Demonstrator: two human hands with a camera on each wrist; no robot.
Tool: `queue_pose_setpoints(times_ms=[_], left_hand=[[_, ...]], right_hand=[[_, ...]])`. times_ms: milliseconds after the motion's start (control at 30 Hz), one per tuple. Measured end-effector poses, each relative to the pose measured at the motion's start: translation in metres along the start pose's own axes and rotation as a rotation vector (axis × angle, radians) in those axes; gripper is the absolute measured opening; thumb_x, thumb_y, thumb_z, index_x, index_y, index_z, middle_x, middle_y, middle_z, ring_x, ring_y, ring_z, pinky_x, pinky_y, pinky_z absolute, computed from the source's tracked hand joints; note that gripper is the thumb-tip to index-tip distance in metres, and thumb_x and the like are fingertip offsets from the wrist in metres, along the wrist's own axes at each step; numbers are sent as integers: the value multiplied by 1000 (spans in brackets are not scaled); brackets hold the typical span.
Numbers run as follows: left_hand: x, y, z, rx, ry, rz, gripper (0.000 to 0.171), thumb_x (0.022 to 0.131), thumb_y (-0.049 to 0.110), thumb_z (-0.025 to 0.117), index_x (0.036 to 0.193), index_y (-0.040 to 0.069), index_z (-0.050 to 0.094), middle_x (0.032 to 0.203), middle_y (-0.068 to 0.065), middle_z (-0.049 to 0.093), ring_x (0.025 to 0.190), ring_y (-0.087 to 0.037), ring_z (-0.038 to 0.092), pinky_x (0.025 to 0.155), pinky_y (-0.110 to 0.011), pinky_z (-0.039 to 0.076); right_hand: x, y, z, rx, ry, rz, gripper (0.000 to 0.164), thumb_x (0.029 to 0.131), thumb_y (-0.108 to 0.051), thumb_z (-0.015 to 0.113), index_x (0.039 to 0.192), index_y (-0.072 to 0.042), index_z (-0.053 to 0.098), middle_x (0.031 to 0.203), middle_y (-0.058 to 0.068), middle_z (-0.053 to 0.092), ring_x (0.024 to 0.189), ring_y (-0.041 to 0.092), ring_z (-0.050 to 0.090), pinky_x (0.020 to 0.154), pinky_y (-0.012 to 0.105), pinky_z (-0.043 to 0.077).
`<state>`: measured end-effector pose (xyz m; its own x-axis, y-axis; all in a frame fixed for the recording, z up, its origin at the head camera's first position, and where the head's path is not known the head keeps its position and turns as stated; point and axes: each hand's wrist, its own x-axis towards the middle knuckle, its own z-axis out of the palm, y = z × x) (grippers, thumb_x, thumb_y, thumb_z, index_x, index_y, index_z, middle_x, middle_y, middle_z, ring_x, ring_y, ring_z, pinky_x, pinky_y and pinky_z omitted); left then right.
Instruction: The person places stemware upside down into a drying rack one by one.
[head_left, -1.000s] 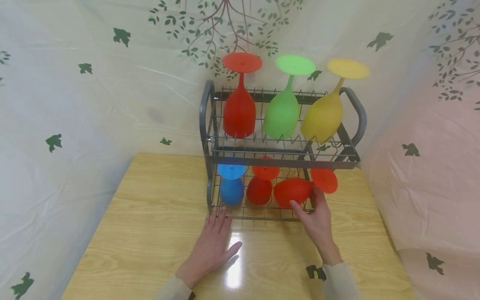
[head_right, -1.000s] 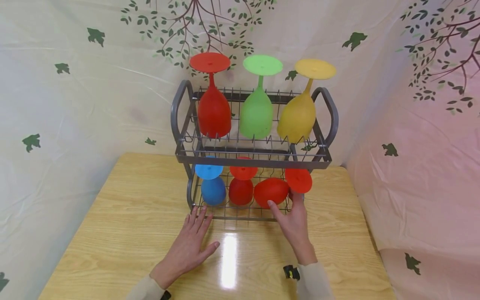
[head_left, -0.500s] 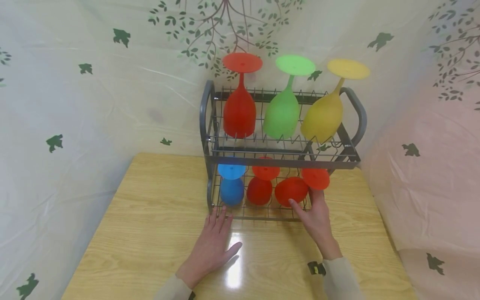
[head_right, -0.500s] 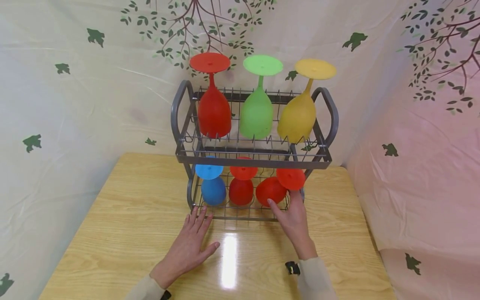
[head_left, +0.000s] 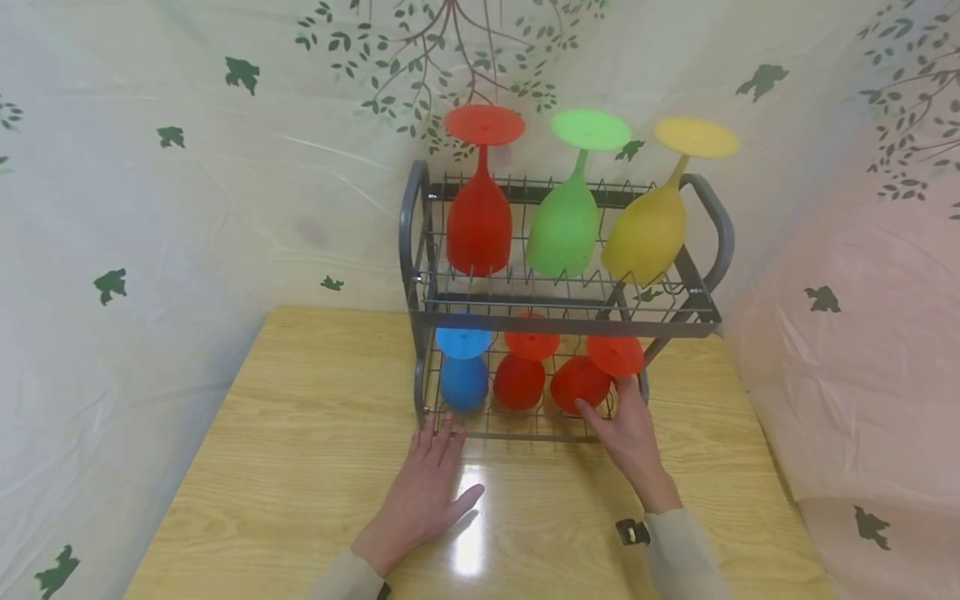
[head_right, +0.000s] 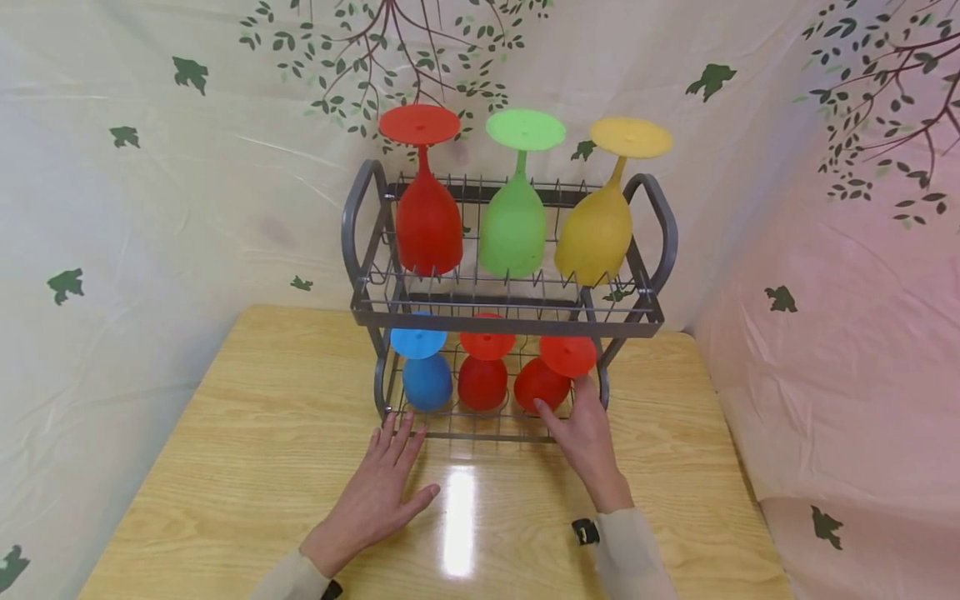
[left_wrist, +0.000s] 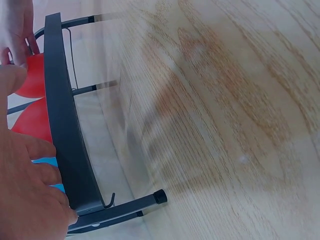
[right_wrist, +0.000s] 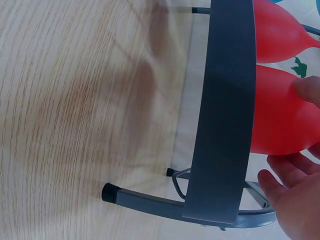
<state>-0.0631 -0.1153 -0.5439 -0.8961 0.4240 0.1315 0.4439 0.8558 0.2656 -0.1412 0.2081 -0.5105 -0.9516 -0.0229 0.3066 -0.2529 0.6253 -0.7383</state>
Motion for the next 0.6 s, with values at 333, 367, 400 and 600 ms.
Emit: queue_pose_setpoints(times_ms=[333,367,400,600], left_hand=[[0,0,0,-22,3,-7,83,98,57,58,154,-2,44,166,-27,25,154,-48,19,124,-58,20],[0,0,0,-26,4,-7,83,98,57,58,154,-2,44,166,-27,25,154,-48,19,124,-59,20],[0,0,0,-24,4,-7,83,98,57,58,154,-2,44,166,-27,25,154,-48,19,124,-59,20],[0,0,0,-13,11,1,84,99,61,52,154,-2,44,166,-27,26,153,-49,20,123,-59,21]], right_hand=[[3,5,2,-51,-57,5,73,88,-13,82,149,-1,42,147,22,53,136,42,51,111,63,40],[3,5,3,-55,-60,8,74,89,-13,81,150,-1,41,147,22,52,136,42,50,111,63,40],[4,5,3,-56,-62,9,74,89,-14,81,150,-1,41,148,22,52,137,42,50,112,63,40],[5,6,5,-72,-54,8,75,89,-15,81,150,1,41,148,24,51,136,43,49,111,64,40]])
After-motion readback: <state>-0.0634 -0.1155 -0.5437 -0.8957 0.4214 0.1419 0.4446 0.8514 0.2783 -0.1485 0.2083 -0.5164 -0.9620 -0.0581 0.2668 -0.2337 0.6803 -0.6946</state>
